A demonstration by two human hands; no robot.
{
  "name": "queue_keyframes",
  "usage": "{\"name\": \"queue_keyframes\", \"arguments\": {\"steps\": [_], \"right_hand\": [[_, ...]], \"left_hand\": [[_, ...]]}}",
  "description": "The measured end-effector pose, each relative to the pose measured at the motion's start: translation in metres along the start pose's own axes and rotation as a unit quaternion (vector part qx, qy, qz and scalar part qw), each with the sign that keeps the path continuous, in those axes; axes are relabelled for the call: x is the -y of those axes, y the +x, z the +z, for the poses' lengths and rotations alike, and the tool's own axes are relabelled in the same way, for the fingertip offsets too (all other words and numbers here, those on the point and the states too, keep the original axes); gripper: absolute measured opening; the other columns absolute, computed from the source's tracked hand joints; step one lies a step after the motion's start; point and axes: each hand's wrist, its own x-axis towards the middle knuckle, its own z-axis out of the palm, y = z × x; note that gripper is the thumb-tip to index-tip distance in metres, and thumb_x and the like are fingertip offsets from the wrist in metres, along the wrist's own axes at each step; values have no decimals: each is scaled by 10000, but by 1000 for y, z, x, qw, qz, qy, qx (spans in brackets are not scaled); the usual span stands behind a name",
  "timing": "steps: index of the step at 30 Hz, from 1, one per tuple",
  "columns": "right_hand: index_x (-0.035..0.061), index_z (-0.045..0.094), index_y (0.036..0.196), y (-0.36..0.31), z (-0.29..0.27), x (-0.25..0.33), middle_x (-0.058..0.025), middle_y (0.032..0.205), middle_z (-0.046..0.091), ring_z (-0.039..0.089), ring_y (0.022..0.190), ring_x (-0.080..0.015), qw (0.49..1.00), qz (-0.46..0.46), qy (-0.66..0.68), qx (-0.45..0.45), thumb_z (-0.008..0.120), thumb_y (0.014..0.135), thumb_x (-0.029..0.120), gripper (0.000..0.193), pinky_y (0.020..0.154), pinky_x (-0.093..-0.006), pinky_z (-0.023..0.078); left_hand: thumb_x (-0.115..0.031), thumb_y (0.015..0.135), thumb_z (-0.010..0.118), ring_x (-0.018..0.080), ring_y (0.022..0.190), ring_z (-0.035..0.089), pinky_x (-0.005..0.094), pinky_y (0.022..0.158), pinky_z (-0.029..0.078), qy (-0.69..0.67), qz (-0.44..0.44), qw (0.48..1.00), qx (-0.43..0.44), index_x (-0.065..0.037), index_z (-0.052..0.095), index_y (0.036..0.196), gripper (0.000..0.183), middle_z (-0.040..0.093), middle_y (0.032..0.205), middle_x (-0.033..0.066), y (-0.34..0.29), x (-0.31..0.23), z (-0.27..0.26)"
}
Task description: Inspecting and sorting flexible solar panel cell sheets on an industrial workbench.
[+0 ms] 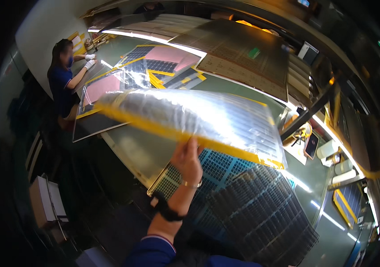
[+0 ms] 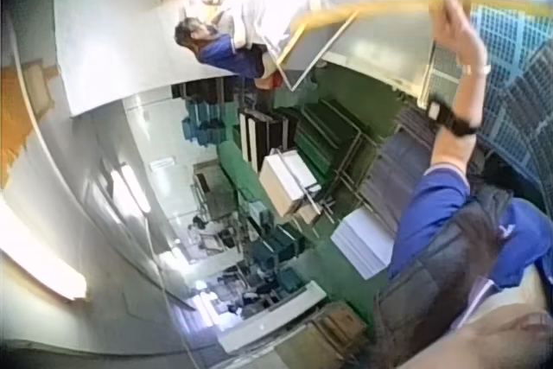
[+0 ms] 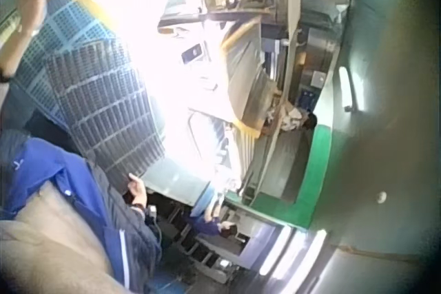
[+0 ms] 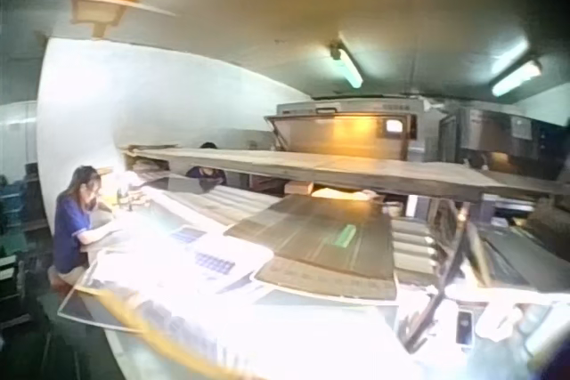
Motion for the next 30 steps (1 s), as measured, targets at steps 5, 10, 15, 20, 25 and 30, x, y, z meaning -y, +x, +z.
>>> {"name": "queue_keyframes", "arguments": {"steps": [5,10,15,20,25,30], "right_hand": [[202,412,511,-8,51,-6,61,380,322,243,280,-77,976,-170,-50,-123,594,806,390,395,284,-239,144],[41,479,1149,19,20,-16,-95,973,596,594,854,-247,988,-153,9,2,603,816,157,374,710,-364,495],[61,406,1243,-16,29,-54,-81,1139,528,522,1019,-259,988,-151,-10,-12,608,808,173,493,796,-401,463],[63,439,1214,-46,43,-103,-79,1146,525,505,1043,-263,978,-201,63,8,580,822,139,423,852,-418,430],[63,486,1168,-24,20,-137,-100,1137,536,490,1068,-276,976,-165,135,53,599,808,166,391,908,-438,390],[61,545,1056,-7,19,-136,-71,1058,578,576,925,-234,972,-64,219,59,593,815,148,260,799,-363,477]], "left_hand": [[-52,852,523,149,767,603,278,673,550,-73,-174,973,-130,-12,551,941,102,591,883,65,-96,19,-87],[-161,869,534,213,864,599,328,762,521,-46,-509,859,23,-2,541,1005,210,598,932,107,-151,22,-114],[-217,850,569,214,811,624,306,725,517,134,-450,712,522,40,590,980,289,624,954,145,-115,-74,-126],[-164,716,701,135,664,552,300,614,489,512,188,828,-132,15,545,914,310,581,798,88,15,-42,-316],[-220,688,754,163,741,569,309,672,481,210,-306,919,-135,35,554,950,416,592,864,70,5,-60,-324],[-156,785,658,113,711,557,274,614,452,230,-138,963,-3,34,604,867,214,608,831,25,-4,-59,-325]]}}
